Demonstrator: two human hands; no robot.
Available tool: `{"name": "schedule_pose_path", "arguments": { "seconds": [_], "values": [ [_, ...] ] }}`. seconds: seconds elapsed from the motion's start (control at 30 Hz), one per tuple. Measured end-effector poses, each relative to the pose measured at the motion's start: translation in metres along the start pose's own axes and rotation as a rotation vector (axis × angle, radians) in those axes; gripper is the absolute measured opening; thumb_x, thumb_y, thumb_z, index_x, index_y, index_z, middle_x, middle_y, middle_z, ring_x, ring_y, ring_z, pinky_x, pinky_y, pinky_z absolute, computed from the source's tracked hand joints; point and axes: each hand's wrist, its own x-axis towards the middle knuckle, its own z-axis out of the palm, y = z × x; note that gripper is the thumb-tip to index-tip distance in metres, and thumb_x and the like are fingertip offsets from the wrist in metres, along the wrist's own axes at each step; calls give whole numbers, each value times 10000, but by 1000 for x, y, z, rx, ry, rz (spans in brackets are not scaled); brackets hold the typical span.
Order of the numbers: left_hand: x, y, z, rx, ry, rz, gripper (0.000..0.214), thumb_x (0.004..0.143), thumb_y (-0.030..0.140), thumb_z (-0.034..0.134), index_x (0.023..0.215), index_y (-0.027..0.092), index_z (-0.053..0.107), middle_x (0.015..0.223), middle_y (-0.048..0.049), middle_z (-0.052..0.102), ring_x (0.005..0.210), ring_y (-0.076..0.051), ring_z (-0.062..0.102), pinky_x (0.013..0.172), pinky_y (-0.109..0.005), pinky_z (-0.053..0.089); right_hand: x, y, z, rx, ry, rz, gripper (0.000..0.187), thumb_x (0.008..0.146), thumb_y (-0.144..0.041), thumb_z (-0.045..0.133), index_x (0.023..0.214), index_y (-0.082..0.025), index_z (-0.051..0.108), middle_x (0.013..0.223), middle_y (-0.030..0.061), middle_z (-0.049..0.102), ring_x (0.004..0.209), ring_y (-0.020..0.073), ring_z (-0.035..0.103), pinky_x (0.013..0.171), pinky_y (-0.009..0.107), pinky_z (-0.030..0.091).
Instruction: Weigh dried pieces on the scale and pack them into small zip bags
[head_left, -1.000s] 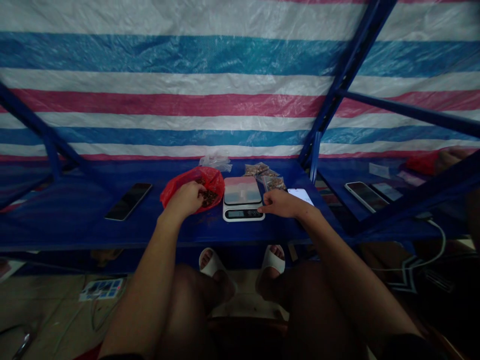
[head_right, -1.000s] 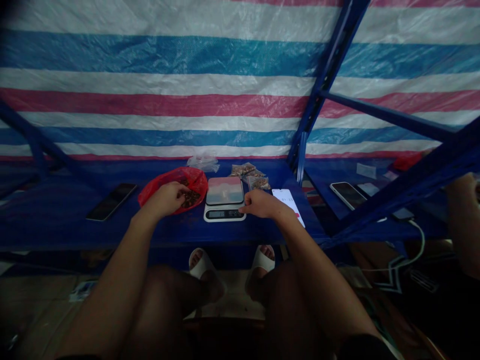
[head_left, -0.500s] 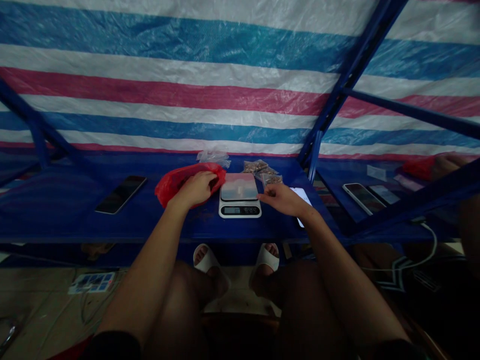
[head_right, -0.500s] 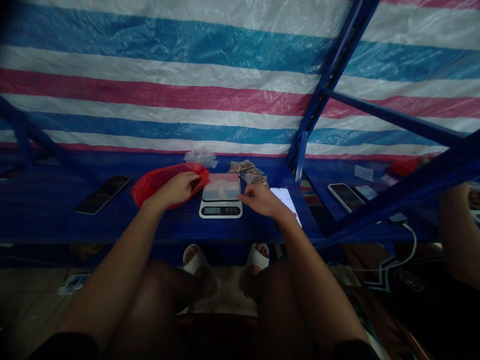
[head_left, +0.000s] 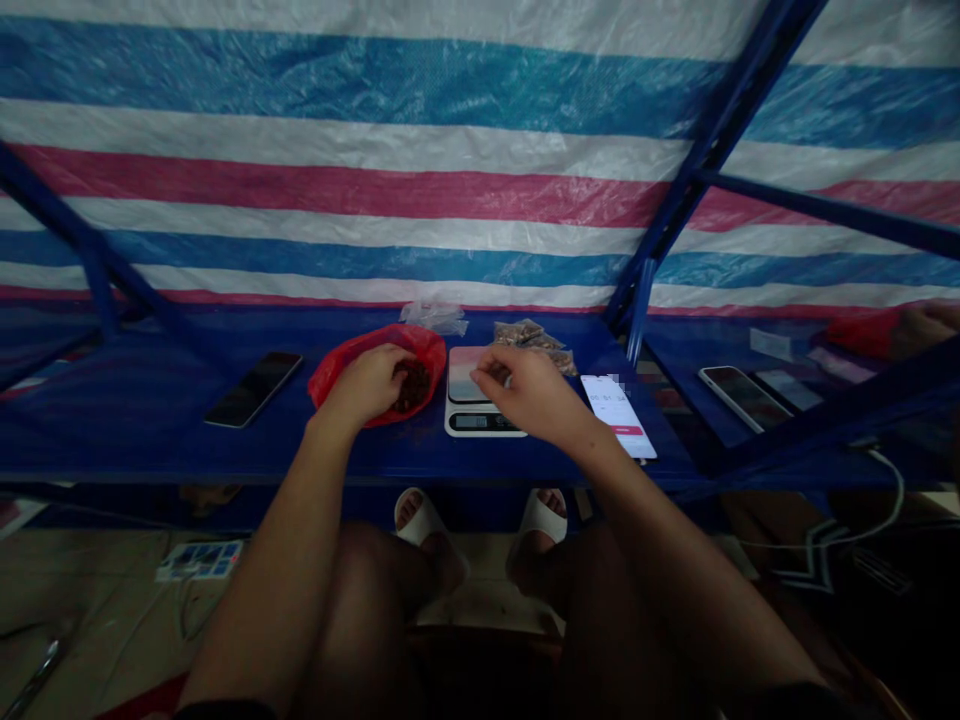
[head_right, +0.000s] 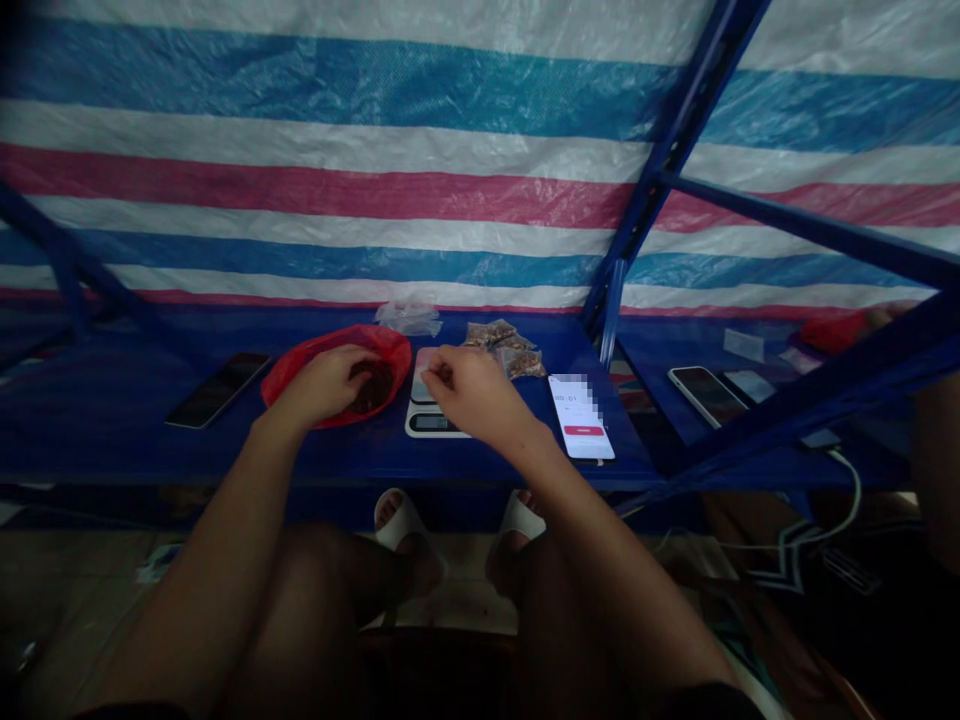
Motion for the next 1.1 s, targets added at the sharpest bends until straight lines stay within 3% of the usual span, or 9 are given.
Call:
{"name": "schedule_pose_path", "arguments": {
  "seconds": [0.13, 0.2, 0.27, 0.33, 0.4, 0.47, 0.67, 0.8, 1.1],
  "values": [
    [-24, 19, -36, 48, 322, -148, 383, 1021, 195, 481, 1198, 224, 820, 1319, -124, 803, 1272, -333, 736, 1154, -456, 555, 39, -44, 42, -78, -232, -185, 301, 1034, -44, 526, 1116, -137, 801, 1208, 142, 848, 1067, 220, 775, 945, 297, 513],
    [-34, 18, -49, 92, 472, -259, 367, 1013, 349, 604, 1322, 233, 763, 1429, -154, 749, 1347, -380, 691, 1155, -506, 557, 59, -53, 60, -184, -386, -177, 362, 1004, 4, 513, 1186, -95, 809, 1278, 201, 836, 1131, 261, 795, 933, 314, 543],
    [-40, 4, -54, 129, 437, -448, 627, 908, 557, 753, 1400, 173, 702, 1459, -251, 713, 1341, -472, 684, 1087, -581, 586, 74, -55, 73, -314, -484, -150, 380, 996, 10, 535, 1256, -58, 803, 1304, 257, 820, 1169, 307, 808, 930, 338, 574],
    [-44, -21, -52, 117, 235, -640, 717, 806, 686, 795, 1249, 126, 739, 1256, -301, 776, 1182, -523, 748, 962, -600, 620, 82, -52, 80, -399, -517, -126, 397, 1000, 4, 546, 1307, -45, 793, 1327, 283, 806, 1215, 335, 805, 943, 352, 599],
    [-43, -44, -48, 38, 50, -588, 440, 809, 617, 773, 959, 203, 763, 960, -189, 816, 1028, -456, 794, 900, -510, 629, 85, -47, 84, -433, -505, -107, 422, 1008, -3, 532, 1344, -48, 783, 1346, 287, 799, 1246, 350, 800, 958, 370, 619],
    [-40, -56, -46, -134, 11, -528, 270, 817, 500, 738, 796, 231, 719, 812, -133, 786, 937, -401, 797, 862, -455, 626, 85, -44, 86, -442, -478, -82, 440, 1014, -12, 514, 1367, -49, 775, 1353, 289, 796, 1249, 358, 802, 964, 391, 634],
    [-17, -30, -59, -922, 369, -493, 223, 813, 257, 610, 995, 199, 725, 903, -89, 789, 773, -258, 750, 775, -386, 626, 86, -49, 80, -354, -505, -63, 350, 1025, -129, 623, 1312, -50, 808, 1331, 258, 816, 1199, 322, 815, 971, 345, 623],
    [-12, -28, -55, -803, 410, -531, 191, 812, 245, 617, 973, 197, 708, 897, -80, 775, 749, -238, 720, 712, -343, 599, 91, -49, 76, -307, -520, -84, 345, 976, -144, 728, 1301, -70, 819, 1283, 227, 839, 1144, 300, 817, 901, 304, 608],
    [-28, -47, -38, -453, 177, -446, 241, 716, 301, 690, 922, 193, 751, 830, -65, 784, 834, -280, 746, 743, -322, 611, 104, -49, 88, -325, -590, -130, 345, 974, -150, 748, 1307, -86, 808, 1327, 199, 829, 1134, 263, 803, 881, 268, 564]
  ]
}}
